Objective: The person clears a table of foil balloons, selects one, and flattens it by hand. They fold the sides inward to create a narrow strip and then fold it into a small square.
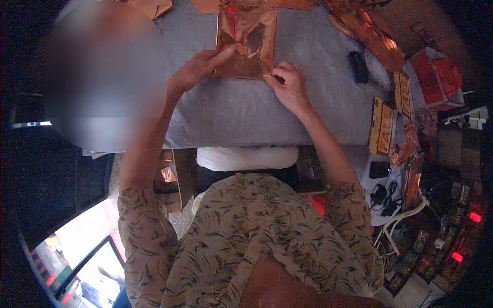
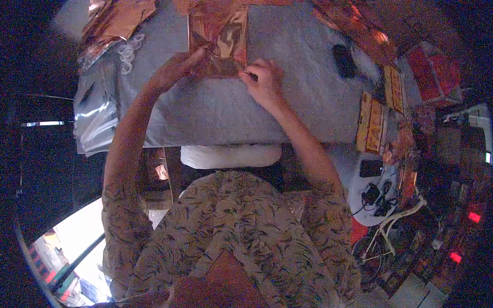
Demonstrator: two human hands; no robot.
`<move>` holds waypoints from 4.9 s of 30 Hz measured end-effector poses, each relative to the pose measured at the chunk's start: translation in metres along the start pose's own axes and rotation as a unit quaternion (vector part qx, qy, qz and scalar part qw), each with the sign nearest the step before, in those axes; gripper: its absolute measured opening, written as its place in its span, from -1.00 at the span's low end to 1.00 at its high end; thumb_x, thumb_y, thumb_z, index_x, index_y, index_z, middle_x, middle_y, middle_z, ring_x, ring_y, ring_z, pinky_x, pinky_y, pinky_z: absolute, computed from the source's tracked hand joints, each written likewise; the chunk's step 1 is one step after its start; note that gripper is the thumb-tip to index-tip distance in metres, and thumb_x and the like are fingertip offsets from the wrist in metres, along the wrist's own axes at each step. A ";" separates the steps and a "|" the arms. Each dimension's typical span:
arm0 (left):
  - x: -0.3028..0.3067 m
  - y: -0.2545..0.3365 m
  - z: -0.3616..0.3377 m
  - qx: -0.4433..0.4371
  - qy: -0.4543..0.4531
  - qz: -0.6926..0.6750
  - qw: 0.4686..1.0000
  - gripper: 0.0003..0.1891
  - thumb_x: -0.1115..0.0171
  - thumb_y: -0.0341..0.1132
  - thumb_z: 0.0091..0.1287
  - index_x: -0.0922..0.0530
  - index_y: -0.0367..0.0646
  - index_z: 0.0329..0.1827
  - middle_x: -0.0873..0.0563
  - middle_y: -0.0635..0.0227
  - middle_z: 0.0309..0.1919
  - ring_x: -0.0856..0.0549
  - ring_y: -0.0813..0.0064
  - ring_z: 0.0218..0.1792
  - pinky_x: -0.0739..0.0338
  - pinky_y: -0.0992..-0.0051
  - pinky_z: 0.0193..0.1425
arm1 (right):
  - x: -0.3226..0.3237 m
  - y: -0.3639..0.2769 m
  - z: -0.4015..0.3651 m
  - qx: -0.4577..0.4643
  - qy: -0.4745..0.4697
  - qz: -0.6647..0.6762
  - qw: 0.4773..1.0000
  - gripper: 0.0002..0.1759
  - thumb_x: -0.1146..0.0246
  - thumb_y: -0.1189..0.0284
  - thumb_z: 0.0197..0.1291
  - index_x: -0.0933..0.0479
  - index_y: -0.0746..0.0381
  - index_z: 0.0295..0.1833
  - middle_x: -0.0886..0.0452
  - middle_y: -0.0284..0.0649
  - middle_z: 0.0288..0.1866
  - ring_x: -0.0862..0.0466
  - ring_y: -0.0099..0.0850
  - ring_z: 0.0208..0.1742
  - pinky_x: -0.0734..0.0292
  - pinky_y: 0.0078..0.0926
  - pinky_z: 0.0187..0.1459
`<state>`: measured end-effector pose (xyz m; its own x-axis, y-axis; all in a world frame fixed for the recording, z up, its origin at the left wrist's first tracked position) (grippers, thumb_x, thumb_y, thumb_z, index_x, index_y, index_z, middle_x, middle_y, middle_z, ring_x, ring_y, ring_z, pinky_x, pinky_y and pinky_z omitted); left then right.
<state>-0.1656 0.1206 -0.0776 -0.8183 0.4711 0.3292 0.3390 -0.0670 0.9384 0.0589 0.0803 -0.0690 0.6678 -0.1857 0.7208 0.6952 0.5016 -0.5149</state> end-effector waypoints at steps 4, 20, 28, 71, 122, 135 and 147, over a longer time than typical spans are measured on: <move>-0.008 -0.001 -0.021 -0.029 -0.013 0.131 0.991 -0.50 -0.33 0.07 0.50 -0.73 -0.27 0.06 -0.74 0.36 -0.09 -0.67 0.51 -0.04 -0.58 0.43 0.17 | -0.001 0.000 -0.001 0.001 0.040 -0.027 0.999 -0.78 -0.52 0.37 0.13 -0.68 0.29 -0.29 -0.67 -0.18 -0.23 -0.62 -0.11 -0.15 -0.49 -0.15 -0.07; -0.013 -0.013 -0.026 -0.029 0.128 0.189 0.973 -0.70 -0.31 -0.14 0.48 -0.79 -0.20 -0.01 -0.75 0.13 0.02 -0.76 0.14 -0.02 -0.62 0.28 0.12 | 0.001 0.000 -0.004 -0.038 -0.034 -0.007 0.999 -0.72 -0.56 0.32 0.10 -0.70 0.28 -0.23 -0.68 -0.16 -0.15 -0.61 -0.14 -0.04 -0.51 -0.18 0.01; -0.011 -0.007 -0.052 -0.087 0.212 0.209 0.951 -0.69 -0.39 -0.11 0.45 -0.82 -0.18 -0.02 -0.72 0.12 0.20 -0.74 0.15 0.13 -0.60 0.29 0.21 | -0.016 0.016 -0.002 -0.043 -0.046 0.011 0.998 -0.80 -0.54 0.40 0.12 -0.71 0.29 -0.27 -0.67 -0.18 -0.29 -0.64 -0.20 -0.24 -0.49 -0.24 -0.08; -0.008 -0.001 -0.063 -0.089 0.250 0.142 0.954 -0.79 -0.52 -0.32 0.23 -0.78 -0.34 -0.33 -0.75 0.08 0.10 -0.74 0.13 0.04 -0.64 0.27 0.10 | -0.072 -0.036 0.046 0.000 -0.106 -0.182 0.978 -0.22 0.08 0.01 0.61 -0.14 0.38 0.65 -0.12 0.01 0.73 -0.03 -0.10 0.76 0.17 0.14 0.68; -0.046 0.003 -0.031 -0.113 0.138 0.545 0.819 -0.15 -0.02 0.29 0.52 -0.18 -0.09 0.69 -0.10 0.31 0.73 -0.14 0.09 0.69 0.05 -0.37 0.60 | -0.057 0.072 0.144 -0.149 -0.112 -0.127 0.974 -0.52 -0.47 0.06 0.10 -0.76 0.31 -0.18 -0.77 0.11 -0.24 -0.81 0.00 -0.16 -0.69 -0.11 -0.11; -0.046 0.007 -0.033 -0.128 0.148 0.542 0.817 -0.16 -0.06 0.29 0.50 -0.23 -0.10 0.66 -0.17 0.29 0.70 -0.13 0.09 0.69 0.02 -0.37 0.59 | -0.032 0.066 0.105 -0.176 -0.108 0.012 0.978 -0.45 -0.39 0.01 0.28 -0.70 0.36 -0.06 -0.78 0.04 -0.26 -0.79 -0.04 -0.31 -0.70 -0.14 -0.30; -0.047 0.003 -0.033 -0.121 0.155 0.560 0.805 -0.17 0.04 0.33 0.52 -0.26 -0.07 0.65 -0.23 0.30 0.68 -0.15 0.12 0.68 0.02 -0.34 0.61 | -0.031 0.033 -0.016 -0.392 -0.308 0.344 0.796 -0.69 -0.37 0.19 0.43 -0.62 0.25 -0.18 -0.59 -0.32 -0.52 -0.34 -0.70 -0.69 -0.03 -0.59 -0.72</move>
<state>-0.1408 0.0695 -0.0865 -0.1517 -0.2442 0.9578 0.8748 -0.4843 0.0151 0.0655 0.0894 -0.1161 0.8727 0.4758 0.1098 0.3354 -0.4205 -0.8430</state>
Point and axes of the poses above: each hand's wrist, its own z-axis towards the middle knuckle, its own x-axis out of the back of the hand, y = z × x, the point moved 9 cm from there along z, towards the middle knuckle
